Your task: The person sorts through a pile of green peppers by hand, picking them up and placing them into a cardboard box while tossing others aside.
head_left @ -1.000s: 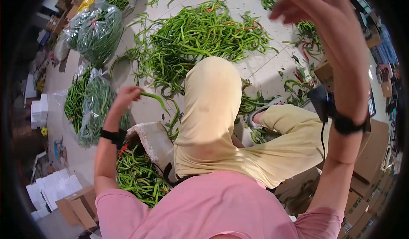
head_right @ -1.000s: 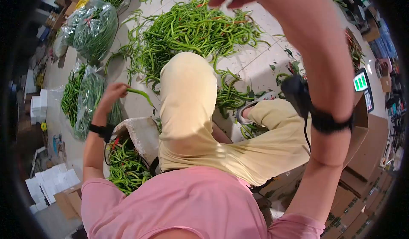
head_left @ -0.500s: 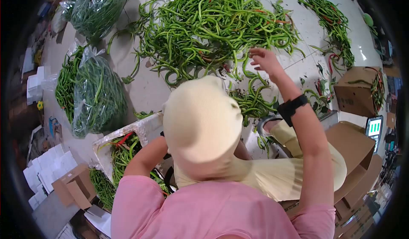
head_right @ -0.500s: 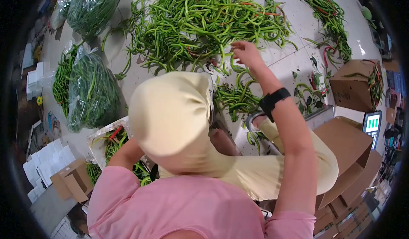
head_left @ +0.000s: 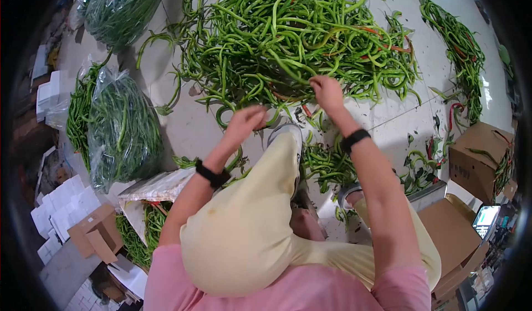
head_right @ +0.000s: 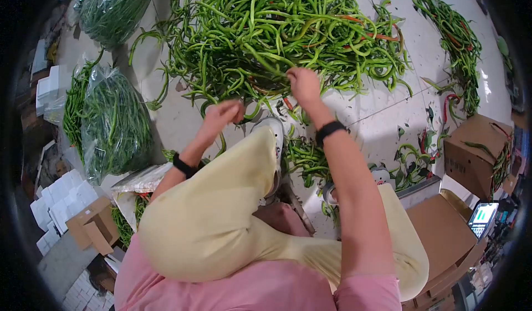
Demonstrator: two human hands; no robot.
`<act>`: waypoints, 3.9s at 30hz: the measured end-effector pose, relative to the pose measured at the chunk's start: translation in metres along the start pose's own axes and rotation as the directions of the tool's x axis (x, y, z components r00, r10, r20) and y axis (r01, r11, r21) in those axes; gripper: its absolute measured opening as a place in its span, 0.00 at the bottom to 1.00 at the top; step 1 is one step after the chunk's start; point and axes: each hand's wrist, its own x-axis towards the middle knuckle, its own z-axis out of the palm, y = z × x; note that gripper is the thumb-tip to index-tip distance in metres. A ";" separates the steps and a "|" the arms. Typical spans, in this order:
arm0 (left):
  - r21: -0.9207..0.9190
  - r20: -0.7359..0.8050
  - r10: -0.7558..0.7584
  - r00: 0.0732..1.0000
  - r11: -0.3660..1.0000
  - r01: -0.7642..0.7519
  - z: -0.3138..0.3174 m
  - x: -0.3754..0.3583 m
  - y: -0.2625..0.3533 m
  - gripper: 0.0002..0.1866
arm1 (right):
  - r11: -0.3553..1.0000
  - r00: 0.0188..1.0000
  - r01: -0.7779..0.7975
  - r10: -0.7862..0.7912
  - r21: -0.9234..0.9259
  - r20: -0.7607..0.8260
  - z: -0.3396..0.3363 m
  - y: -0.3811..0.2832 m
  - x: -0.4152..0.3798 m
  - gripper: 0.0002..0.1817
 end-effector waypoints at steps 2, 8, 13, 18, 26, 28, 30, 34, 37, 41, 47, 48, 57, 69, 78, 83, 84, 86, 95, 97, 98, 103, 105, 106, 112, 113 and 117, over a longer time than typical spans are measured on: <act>-0.503 -0.040 0.024 0.999 0.863 -0.041 0.023 0.028 0.052 0.17 | 0.963 0.997 0.050 -0.034 0.264 -0.064 0.010 -0.023 -0.036 0.07; -0.837 0.117 0.027 0.993 0.541 0.084 0.035 0.064 0.045 0.12 | 0.781 0.961 -0.272 0.189 0.562 0.202 0.016 -0.040 -0.093 0.08; -0.846 -0.029 -0.007 1.000 0.533 -0.021 0.029 0.051 0.029 0.10 | 0.963 0.906 -0.146 0.223 0.228 -0.361 0.011 0.013 -0.021 0.09; -0.840 0.031 -0.054 0.998 0.540 0.055 0.046 0.049 0.024 0.13 | 0.943 0.942 -0.333 0.333 -0.011 -0.031 0.012 0.019 0.001 0.14; -0.927 0.041 0.029 0.999 0.375 0.027 0.051 0.044 0.012 0.10 | 0.965 0.955 0.221 -0.186 0.138 -0.229 0.010 -0.058 -0.044 0.11; -0.977 0.010 0.120 0.993 0.211 -0.016 0.041 0.038 0.016 0.08 | 0.947 0.934 -0.008 0.123 0.323 -0.336 0.011 -0.052 -0.018 0.11; -0.999 0.023 0.265 0.964 0.033 0.015 0.027 0.040 0.003 0.08 | 0.997 0.931 0.040 -0.010 0.073 -0.364 0.031 -0.033 0.011 0.11; -0.993 -0.079 -0.007 0.997 0.093 -0.078 0.024 0.044 0.013 0.09 | 0.995 0.983 -0.094 0.096 0.019 -0.156 0.038 -0.032 0.024 0.08; -0.928 -0.094 -0.061 0.994 0.368 -0.065 0.025 0.054 0.028 0.11 | 0.969 0.998 0.066 -0.061 0.240 -0.026 0.022 -0.056 -0.023 0.08; -0.793 -0.071 -0.014 0.997 0.607 -0.048 0.022 0.051 0.016 0.11 | 0.913 0.982 0.008 -0.084 0.409 0.168 0.008 -0.051 -0.061 0.11; -0.864 -0.107 0.174 0.979 0.470 -0.178 0.023 0.027 0.037 0.08 | 0.941 0.958 -0.222 0.260 0.257 -0.124 0.020 0.017 0.015 0.13; -0.856 -0.094 0.210 0.973 0.483 -0.187 0.024 0.024 0.041 0.08 | 0.975 0.965 -0.200 0.213 0.099 -0.154 0.027 0.023 0.025 0.14; -0.670 -0.128 -0.006 0.992 0.737 -0.082 0.028 0.024 0.046 0.10 | 0.955 0.972 -0.145 0.187 0.258 -0.144 0.029 0.009 -0.032 0.14; -0.830 -0.083 0.134 0.988 0.539 -0.143 0.033 0.031 0.046 0.10 | 0.393 0.860 -0.350 0.495 0.850 0.126 0.015 -0.031 -0.016 0.10; -0.848 -0.102 0.037 0.994 0.519 -0.106 0.027 0.029 0.040 0.13 | 0.024 0.820 -0.316 0.511 0.949 0.260 0.022 -0.011 0.015 0.08; -0.845 0.041 -0.133 0.990 0.525 0.105 0.054 0.019 0.054 0.12 | 0.508 0.870 -0.469 0.406 0.723 0.279 0.021 -0.054 -0.082 0.10; -0.864 0.022 -0.105 0.994 0.498 0.072 0.052 0.021 0.044 0.11 | 0.539 0.928 -0.365 0.273 0.759 0.252 0.019 -0.055 -0.085 0.12; -0.900 -0.026 -0.043 0.999 0.436 -0.005 0.043 0.029 0.017 0.10 | 0.560 0.984 -0.139 -0.017 0.817 0.180 0.012 -0.052 -0.084 0.16; -0.917 -0.063 0.061 0.996 0.391 -0.082 0.030 0.027 0.043 0.15 | 0.900 0.927 -0.343 0.277 -0.270 -0.252 -0.013 0.037 0.046 0.28; -0.927 -0.021 0.069 0.997 0.372 -0.045 0.035 0.029 0.044 0.17 | 0.761 0.976 -0.217 0.175 -0.612 -0.128 -0.008 0.030 0.044 0.28; -0.928 -0.019 0.057 0.998 0.371 -0.039 0.037 0.029 0.043 0.18 | 0.766 0.990 -0.127 0.060 -0.630 -0.127 -0.007 0.036 0.038 0.28; -0.950 -0.008 -0.015 1.000 0.311 -0.003 0.047 0.024 0.039 0.18 | 0.878 0.979 -0.072 -0.029 -0.473 -0.204 -0.024 0.024 -0.032 0.22; -0.950 0.030 -0.032 0.999 0.311 0.038 0.049 0.023 0.037 0.18 | 0.981 0.963 -0.165 0.137 -0.104 -0.233 -0.030 0.014 -0.056 0.20; -0.948 0.051 -0.041 0.998 0.311 0.062 0.052 0.022 0.036 0.17 | 0.943 0.942 -0.249 0.289 0.220 -0.170 -0.029 0.005 -0.069 0.20; -0.877 0.159 -0.079 0.984 0.447 0.178 0.069 0.018 0.051 0.19 | 0.305 0.796 -0.517 0.516 0.800 0.318 -0.013 -0.059 -0.125 0.21; -0.855 0.146 -0.062 0.987 0.494 0.157 0.073 0.016 0.055 0.19 | 0.379 0.840 -0.493 0.444 0.783 0.314 -0.006 -0.067 -0.128 0.20; -0.854 0.113 0.015 0.993 0.513 0.089 0.071 0.021 0.053 0.19 | 0.623 0.937 -0.347 0.196 0.701 0.289 -0.006 -0.060 -0.119 0.17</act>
